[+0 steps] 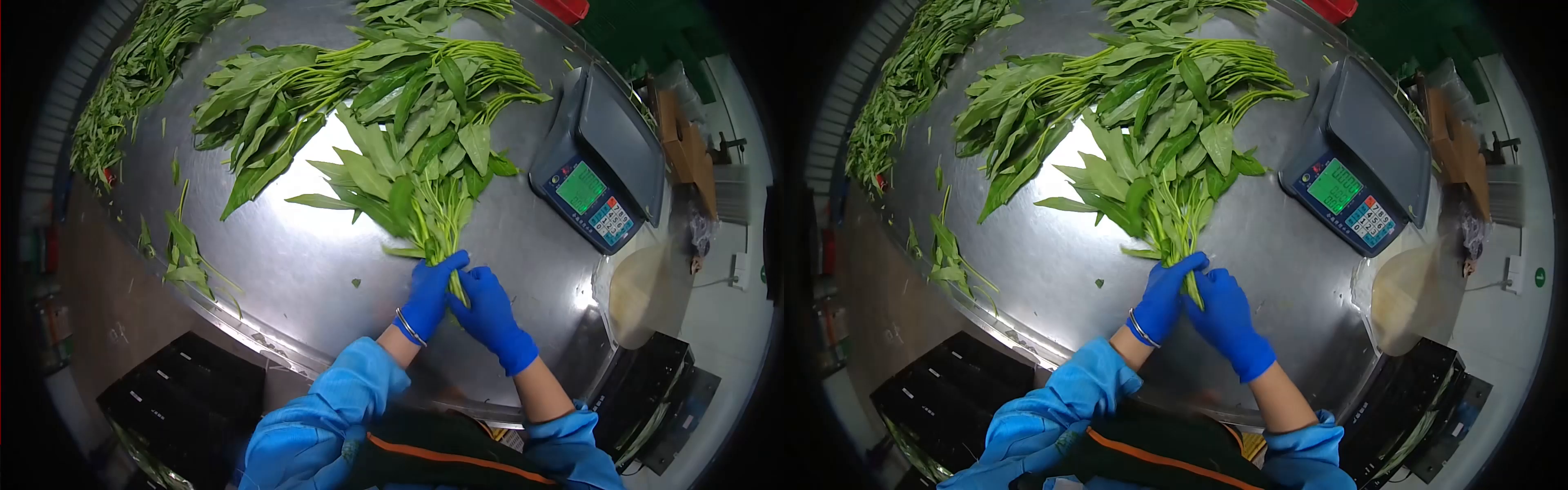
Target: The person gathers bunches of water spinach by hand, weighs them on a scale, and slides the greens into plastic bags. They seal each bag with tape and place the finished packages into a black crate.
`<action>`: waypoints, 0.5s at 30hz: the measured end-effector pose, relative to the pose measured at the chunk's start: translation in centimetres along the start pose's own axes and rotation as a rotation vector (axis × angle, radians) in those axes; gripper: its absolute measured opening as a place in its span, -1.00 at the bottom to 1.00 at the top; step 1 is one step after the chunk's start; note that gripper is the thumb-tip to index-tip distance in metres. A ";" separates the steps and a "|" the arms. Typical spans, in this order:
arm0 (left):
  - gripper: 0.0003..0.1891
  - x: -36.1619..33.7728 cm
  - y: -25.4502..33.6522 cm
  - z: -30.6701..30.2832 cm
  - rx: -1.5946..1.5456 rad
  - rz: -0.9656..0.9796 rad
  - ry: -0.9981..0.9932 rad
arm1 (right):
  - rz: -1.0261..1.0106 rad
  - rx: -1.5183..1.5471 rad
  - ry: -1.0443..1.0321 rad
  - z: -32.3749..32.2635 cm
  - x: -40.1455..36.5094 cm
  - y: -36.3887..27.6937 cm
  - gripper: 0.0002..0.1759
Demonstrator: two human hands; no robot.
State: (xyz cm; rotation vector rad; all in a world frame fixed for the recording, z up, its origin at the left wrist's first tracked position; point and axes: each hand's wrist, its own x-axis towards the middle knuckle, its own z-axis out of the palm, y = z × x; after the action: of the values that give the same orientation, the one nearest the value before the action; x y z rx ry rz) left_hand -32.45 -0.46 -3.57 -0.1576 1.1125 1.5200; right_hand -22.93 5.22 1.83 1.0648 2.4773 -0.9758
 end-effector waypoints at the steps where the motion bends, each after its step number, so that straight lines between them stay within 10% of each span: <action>1: -0.67 -0.1 0.2 0.2 -0.171 -0.055 0.022 | -0.136 0.039 0.181 0.1 -1.2 0.1 -0.61; 3: -0.65 -0.5 0.4 0.8 -0.338 -0.107 0.047 | -0.273 0.084 0.363 1.5 -4.3 1.1 -0.62; 6: -0.66 -1.3 0.0 2.0 -0.490 -0.062 0.067 | 0.196 0.992 0.842 5.5 -6.6 4.2 -0.53; 9: -0.72 -2.2 -2.0 2.1 -0.457 -0.063 -0.058 | 0.254 1.519 0.870 7.4 -4.0 3.7 -0.53; 13: -0.66 -3.2 -2.3 1.4 -0.379 -0.268 -0.005 | 0.111 1.428 0.420 5.8 -3.7 0.9 -0.51; 15: -0.62 -5.1 0.2 0.2 -0.206 -0.122 -0.064 | 0.060 0.989 0.609 2.1 -2.9 1.8 -0.61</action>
State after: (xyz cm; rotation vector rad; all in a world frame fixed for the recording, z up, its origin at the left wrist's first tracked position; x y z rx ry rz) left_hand -30.98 -3.83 0.00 -0.3105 0.8787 1.5175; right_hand -19.66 3.17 0.86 1.9268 2.2941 -2.2366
